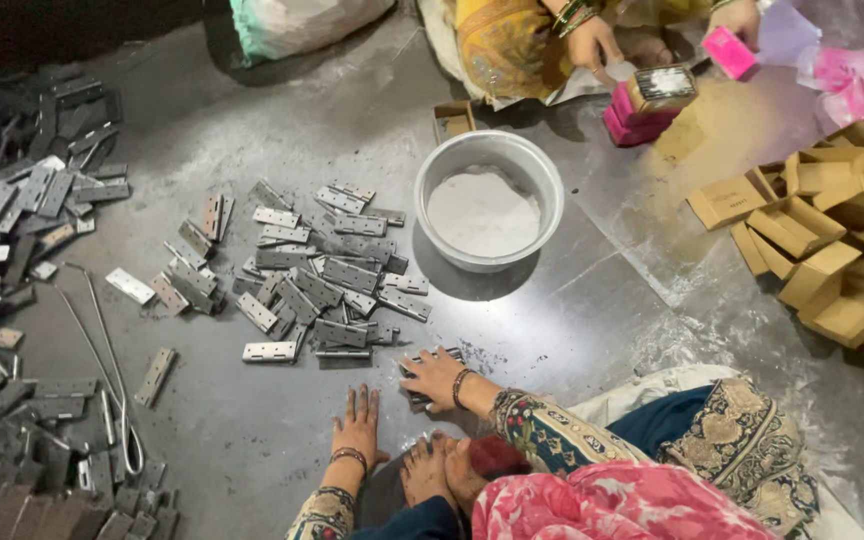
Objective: The person sits on the floor and repeatedly picks up metal hinges from a pile, places them into small cardboard boxes, and then dips the filled boxes into a bucket of white powder. The person continues this cycle of filling and dipping boxes throughout the video.
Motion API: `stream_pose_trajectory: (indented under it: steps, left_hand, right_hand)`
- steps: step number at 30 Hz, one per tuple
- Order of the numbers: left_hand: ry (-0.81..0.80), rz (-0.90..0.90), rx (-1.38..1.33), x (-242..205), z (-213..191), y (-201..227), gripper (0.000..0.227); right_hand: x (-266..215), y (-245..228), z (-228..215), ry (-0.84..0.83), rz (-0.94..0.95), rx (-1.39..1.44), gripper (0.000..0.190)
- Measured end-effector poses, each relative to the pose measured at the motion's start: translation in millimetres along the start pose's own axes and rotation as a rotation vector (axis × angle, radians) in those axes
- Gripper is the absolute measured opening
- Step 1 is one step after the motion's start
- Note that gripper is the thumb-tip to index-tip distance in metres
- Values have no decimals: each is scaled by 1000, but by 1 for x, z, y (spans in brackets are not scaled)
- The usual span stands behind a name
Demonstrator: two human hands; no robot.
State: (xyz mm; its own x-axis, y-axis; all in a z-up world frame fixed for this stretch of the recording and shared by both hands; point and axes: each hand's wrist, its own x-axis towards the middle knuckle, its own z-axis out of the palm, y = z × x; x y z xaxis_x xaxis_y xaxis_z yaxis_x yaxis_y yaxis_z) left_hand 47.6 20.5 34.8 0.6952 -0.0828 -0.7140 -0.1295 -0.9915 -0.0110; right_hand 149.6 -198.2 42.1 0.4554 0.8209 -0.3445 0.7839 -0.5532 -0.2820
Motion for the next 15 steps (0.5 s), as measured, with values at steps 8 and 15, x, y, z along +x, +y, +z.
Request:
stream_pose_trajectory:
  steps: [8, 15]
  left_hand:
    - [-16, -9, 12, 5, 7, 4, 136]
    - [17, -27, 43, 14, 15, 2, 136]
  right_hand:
    - [-99, 128, 10, 38, 208, -208, 47]
    - [-207, 249, 15, 66, 890, -299, 39]
